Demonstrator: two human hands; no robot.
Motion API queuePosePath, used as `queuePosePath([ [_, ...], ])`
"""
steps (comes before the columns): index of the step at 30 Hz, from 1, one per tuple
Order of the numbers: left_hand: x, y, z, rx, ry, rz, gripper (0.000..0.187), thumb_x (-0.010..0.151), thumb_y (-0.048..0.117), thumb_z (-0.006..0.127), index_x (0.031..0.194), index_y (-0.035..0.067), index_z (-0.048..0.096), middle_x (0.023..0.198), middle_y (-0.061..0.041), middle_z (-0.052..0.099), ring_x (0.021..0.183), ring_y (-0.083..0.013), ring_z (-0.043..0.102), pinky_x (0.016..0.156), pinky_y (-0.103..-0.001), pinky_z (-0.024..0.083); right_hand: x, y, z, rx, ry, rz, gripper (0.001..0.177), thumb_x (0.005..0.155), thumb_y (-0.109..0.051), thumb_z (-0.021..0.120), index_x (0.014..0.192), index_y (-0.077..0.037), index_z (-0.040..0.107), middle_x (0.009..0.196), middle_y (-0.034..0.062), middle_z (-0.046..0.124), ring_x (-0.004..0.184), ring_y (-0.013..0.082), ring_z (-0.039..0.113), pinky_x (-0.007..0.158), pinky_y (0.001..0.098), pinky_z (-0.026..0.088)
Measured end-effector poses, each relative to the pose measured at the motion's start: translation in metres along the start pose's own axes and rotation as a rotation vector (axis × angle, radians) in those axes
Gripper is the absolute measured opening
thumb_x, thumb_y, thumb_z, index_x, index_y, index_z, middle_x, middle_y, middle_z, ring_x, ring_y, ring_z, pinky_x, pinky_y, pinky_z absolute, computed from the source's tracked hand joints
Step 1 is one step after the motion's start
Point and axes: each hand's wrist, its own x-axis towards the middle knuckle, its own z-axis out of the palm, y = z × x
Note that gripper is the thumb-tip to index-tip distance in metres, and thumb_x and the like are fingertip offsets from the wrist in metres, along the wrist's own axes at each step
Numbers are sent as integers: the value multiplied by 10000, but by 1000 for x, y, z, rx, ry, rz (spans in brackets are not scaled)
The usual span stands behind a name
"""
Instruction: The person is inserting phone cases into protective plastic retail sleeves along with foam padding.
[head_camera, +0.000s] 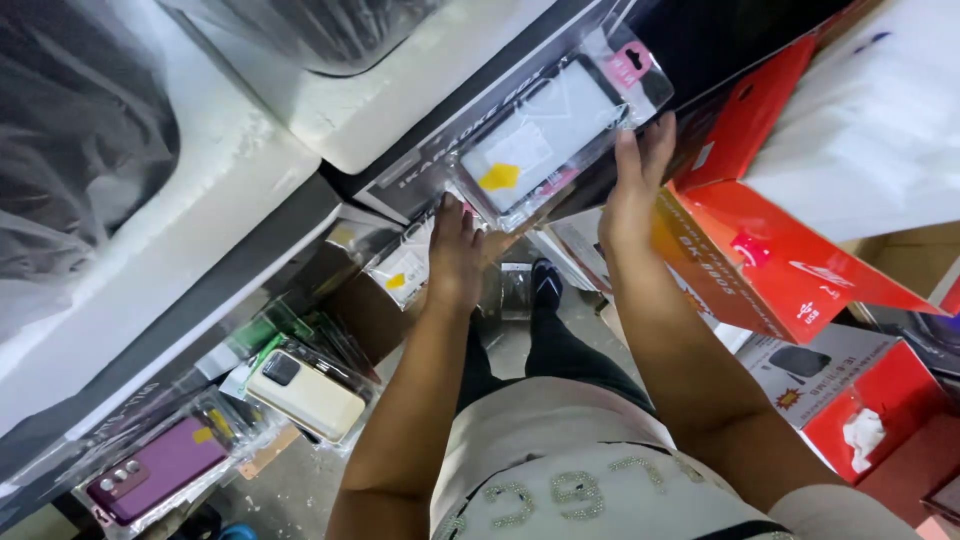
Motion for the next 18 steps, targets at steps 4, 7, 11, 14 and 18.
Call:
queuePosePath([
  [4, -12, 16, 55, -100, -226, 85, 637, 1110, 430, 442, 1562, -17, 403, 1545, -165, 505, 1462, -308, 451, 1217, -451, 372, 42, -8, 7, 124, -38, 174, 596, 1034, -241, 685, 1520, -30, 412, 1486, 96, 548, 1376, 201, 501, 1202, 355, 328],
  [7, -38, 42, 93, -151, -393, -44, 577, 1069, 450, 391, 1476, 42, 419, 1440, -201, 551, 1262, -371, 612, 1029, -557, 553, 49, -7, 5, 57, -86, 252, 509, 964, -256, 749, 1383, -19, 585, 1328, 82, 659, 1231, 185, 586, 1115, 343, 409],
  [11, -54, 52, 113, 5, -165, -50, 463, 1015, 332, 473, 1416, 105, 426, 1362, -145, 580, 1171, -332, 669, 943, -541, 605, 45, -14, 1, -10, -135, 211, 419, 930, -195, 808, 1283, -39, 644, 1208, 40, 690, 1122, 151, 613, 1044, 324, 452],
  [14, -33, 30, 96, 73, -92, 50, 465, 997, 269, 567, 1411, 95, 447, 1323, -126, 595, 1194, -292, 623, 998, -475, 540, 45, -26, 3, 7, -160, 204, 394, 936, -163, 810, 1273, -40, 647, 1196, 34, 689, 1108, 144, 618, 1029, 313, 463],
  [18, -9, 9, 74, 145, -75, 221, 533, 966, 238, 670, 1430, 68, 469, 1342, -82, 614, 1259, -185, 560, 1098, -329, 414, 38, -44, 8, 27, -207, 184, 402, 947, -139, 799, 1298, -40, 630, 1207, 36, 683, 1107, 147, 620, 1009, 309, 480],
])
